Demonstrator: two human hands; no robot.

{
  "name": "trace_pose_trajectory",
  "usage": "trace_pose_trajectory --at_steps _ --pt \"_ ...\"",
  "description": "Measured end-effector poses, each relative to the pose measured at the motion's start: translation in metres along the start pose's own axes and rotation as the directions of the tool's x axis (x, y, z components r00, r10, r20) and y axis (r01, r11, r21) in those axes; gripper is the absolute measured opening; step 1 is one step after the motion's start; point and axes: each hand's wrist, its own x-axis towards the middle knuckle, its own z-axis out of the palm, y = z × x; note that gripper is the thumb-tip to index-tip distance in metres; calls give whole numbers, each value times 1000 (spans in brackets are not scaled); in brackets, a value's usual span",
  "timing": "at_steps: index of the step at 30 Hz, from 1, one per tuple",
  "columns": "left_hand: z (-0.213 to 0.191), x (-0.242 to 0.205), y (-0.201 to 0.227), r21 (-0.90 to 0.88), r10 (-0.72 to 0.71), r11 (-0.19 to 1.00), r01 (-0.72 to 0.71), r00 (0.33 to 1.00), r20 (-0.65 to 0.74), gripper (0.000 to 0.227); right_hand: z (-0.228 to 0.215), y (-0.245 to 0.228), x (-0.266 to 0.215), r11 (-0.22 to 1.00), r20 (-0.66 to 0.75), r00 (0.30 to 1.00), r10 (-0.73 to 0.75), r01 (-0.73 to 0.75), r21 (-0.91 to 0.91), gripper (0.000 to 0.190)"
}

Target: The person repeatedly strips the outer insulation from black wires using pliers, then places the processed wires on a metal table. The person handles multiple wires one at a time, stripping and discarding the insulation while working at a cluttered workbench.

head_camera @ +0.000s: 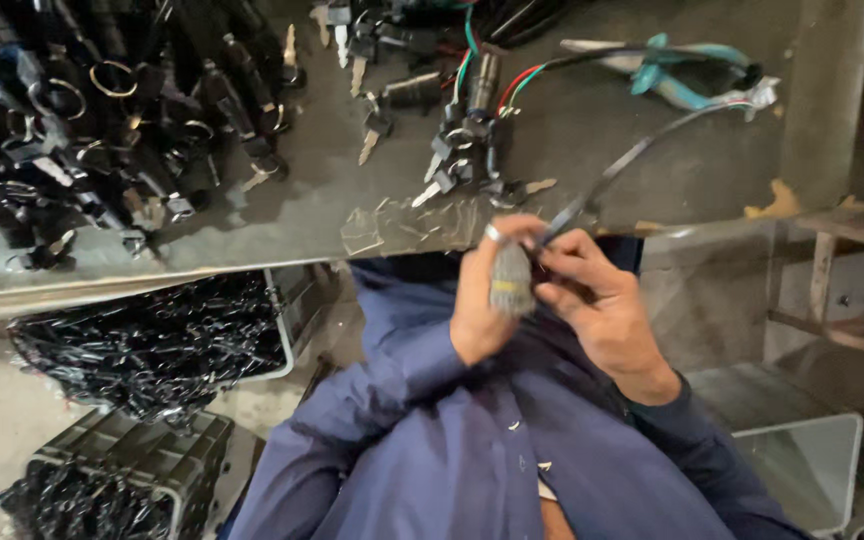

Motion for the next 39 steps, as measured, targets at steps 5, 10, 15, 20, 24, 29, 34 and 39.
trace_pose_trajectory --at_steps 5,10,15,20,24,29,34,39 --pt "40 -13 -15 -266 -54 962 57 998 19 34 -19 -26 17 991 65 998 5 -14 130 29" --pt "77 4 -7 -466 45 865 -185 954 -296 31 4 -50 41 900 72 997 24 -54 432 33" --pt "33 18 2 -682 -126 731 -13 980 -154 15 -64 -44 78 630 107 923 -369 333 -701 47" --pt "0 31 -7 -462 -61 887 -2 991 -121 27 -120 -23 125 85 217 884 -414 275 -958 65" --pt "-8 28 -9 -452 12 891 -33 999 -48 22 -117 -31 139 102 228 860 -458 305 -947 55" --pt "-16 27 3 -403 -147 904 144 989 23 17 -98 -70 79 404 -25 944 -329 116 -907 36" --pt "-14 23 23 -376 -69 922 95 994 83 20 -48 -55 1 916 65 975 212 -175 -362 33" --pt "-8 11 44 -352 -235 889 292 952 194 25 -37 -22 -3 882 210 978 -20 116 -457 68"
